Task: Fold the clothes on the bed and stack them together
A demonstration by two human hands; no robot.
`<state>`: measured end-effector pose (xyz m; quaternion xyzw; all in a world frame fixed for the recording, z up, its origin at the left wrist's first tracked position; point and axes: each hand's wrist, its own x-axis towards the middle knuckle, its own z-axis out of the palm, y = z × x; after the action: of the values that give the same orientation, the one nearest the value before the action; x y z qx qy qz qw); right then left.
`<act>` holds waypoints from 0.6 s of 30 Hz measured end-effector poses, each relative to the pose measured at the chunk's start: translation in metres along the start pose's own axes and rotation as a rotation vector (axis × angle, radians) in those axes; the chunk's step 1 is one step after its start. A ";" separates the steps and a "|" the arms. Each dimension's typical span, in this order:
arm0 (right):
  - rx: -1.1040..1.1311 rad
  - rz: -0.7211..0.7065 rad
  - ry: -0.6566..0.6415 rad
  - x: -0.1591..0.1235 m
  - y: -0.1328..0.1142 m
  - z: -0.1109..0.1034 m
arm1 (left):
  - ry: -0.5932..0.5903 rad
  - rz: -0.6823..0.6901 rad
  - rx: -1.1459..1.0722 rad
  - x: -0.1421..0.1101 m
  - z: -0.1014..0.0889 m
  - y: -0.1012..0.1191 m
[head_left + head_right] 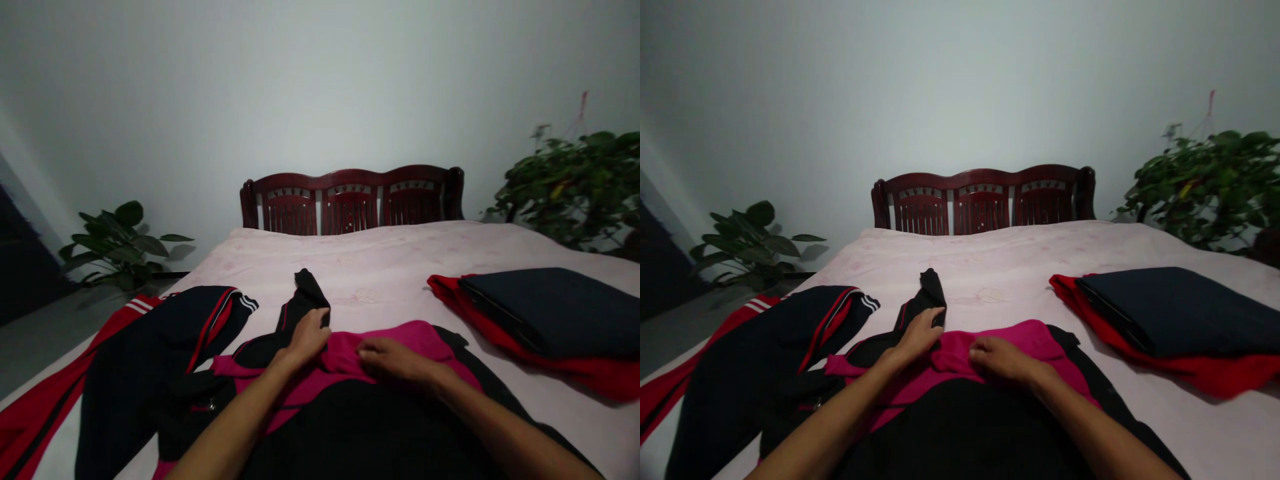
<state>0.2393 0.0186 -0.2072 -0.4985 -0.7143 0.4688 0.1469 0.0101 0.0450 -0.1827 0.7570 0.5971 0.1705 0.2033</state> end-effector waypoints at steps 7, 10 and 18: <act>0.360 0.232 0.255 0.049 -0.008 -0.009 | -0.335 0.415 0.005 -0.072 0.007 -0.008; 0.169 0.284 0.287 0.071 -0.022 -0.015 | -0.344 0.400 -0.018 -0.078 0.008 -0.012; -0.008 0.276 0.499 0.110 -0.043 -0.006 | -0.329 0.383 -0.010 -0.084 0.006 -0.017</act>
<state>0.1678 0.1128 -0.1972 -0.6915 -0.5832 0.3445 0.2511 -0.0208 -0.0334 -0.1976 0.8728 0.4009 0.0834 0.2656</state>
